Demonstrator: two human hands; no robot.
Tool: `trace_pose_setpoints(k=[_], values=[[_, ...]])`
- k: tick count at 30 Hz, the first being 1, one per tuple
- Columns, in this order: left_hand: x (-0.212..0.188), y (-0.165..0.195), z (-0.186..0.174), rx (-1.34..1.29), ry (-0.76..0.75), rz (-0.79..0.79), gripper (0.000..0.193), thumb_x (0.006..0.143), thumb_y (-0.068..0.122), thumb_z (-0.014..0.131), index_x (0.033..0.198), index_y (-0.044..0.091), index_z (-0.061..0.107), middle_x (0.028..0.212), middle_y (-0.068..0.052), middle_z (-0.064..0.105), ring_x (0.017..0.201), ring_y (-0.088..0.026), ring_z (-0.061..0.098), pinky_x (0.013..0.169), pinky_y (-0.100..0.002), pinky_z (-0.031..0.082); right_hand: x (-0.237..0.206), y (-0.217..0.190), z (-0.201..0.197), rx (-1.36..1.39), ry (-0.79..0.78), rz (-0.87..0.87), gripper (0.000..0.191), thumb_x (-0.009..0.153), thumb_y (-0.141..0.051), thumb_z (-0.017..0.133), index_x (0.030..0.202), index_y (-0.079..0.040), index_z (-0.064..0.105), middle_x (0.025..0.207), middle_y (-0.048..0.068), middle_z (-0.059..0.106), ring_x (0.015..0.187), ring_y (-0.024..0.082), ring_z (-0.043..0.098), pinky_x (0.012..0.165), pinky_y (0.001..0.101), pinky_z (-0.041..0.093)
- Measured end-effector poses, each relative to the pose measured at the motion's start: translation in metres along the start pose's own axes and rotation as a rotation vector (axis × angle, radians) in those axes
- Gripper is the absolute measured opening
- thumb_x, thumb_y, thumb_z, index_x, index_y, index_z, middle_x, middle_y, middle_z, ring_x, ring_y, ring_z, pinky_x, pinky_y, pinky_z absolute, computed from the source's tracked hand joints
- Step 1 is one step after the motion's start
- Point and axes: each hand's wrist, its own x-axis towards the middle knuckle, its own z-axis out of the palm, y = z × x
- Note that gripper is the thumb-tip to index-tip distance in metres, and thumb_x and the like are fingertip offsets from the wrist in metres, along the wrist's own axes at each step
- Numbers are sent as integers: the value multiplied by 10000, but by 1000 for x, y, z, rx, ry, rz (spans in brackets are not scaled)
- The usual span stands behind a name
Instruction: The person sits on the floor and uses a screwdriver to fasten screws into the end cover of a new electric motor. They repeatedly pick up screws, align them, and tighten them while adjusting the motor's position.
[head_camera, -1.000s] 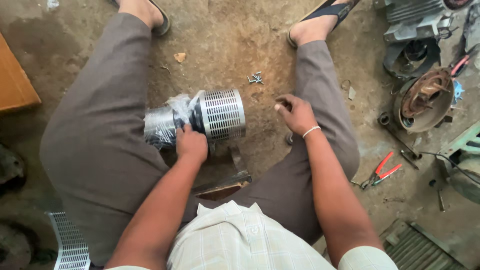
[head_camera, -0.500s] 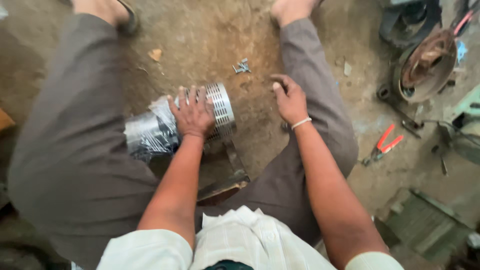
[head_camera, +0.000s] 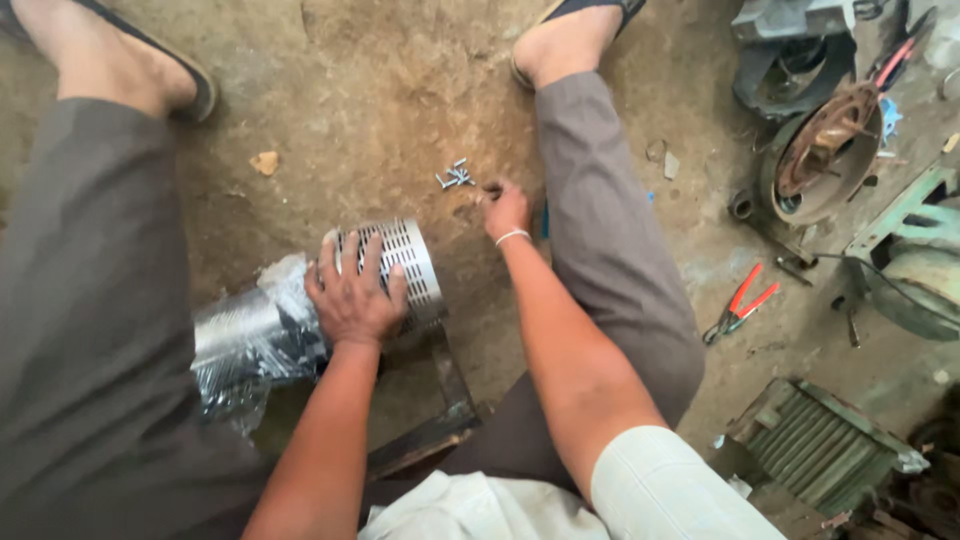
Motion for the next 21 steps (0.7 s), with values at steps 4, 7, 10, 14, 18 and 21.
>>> trace_pose_setpoints(k=[4, 7, 10, 14, 18, 21], values=[[4, -1, 1, 24, -21, -3, 559, 934, 524, 555, 1386, 218, 673, 1498, -104, 582, 1474, -370, 387, 1192, -609, 228, 9, 0, 16, 78, 51, -21, 197, 761, -130, 817, 922, -75, 717, 889, 122, 752, 839, 299, 728, 780, 410, 560], [5, -1, 0, 26, -42, 5, 576, 925, 538, 549, 1379, 209, 678, 1487, -115, 582, 1464, -383, 387, 1184, -608, 227, 7, 3, 19, 22, 98, -157, 187, 777, -130, 840, 863, -44, 698, 888, 146, 726, 824, 329, 703, 758, 431, 548], [5, -1, -2, 15, -39, 0, 555, 966, 534, 538, 1389, 206, 681, 1488, -108, 578, 1479, -381, 382, 1196, -601, 230, 3, 6, 20, -36, 124, -211, 183, 791, -111, 843, 842, -23, 691, 886, 169, 714, 831, 355, 684, 752, 445, 536], [6, 0, -5, -2, -31, -3, 541, 970, 521, 530, 1380, 202, 680, 1490, -108, 580, 1479, -379, 377, 1201, -588, 229, 5, 4, 22, 104, 89, -180, 211, 752, -72, 775, 934, -24, 680, 868, 151, 725, 815, 324, 706, 746, 423, 550], [8, 0, -7, -6, -49, -6, 541, 958, 515, 524, 1375, 206, 676, 1480, -115, 584, 1473, -383, 374, 1190, -586, 231, 10, 2, 29, 67, 73, -176, 174, 752, -87, 795, 892, -45, 700, 853, 157, 725, 805, 333, 706, 761, 436, 553], [8, -1, -6, -3, -70, -16, 528, 960, 494, 516, 1381, 215, 670, 1486, -115, 577, 1478, -390, 369, 1188, -585, 230, 10, 5, 34, -20, 98, -222, 169, 759, -103, 833, 863, -49, 711, 854, 171, 718, 816, 356, 689, 767, 458, 539]])
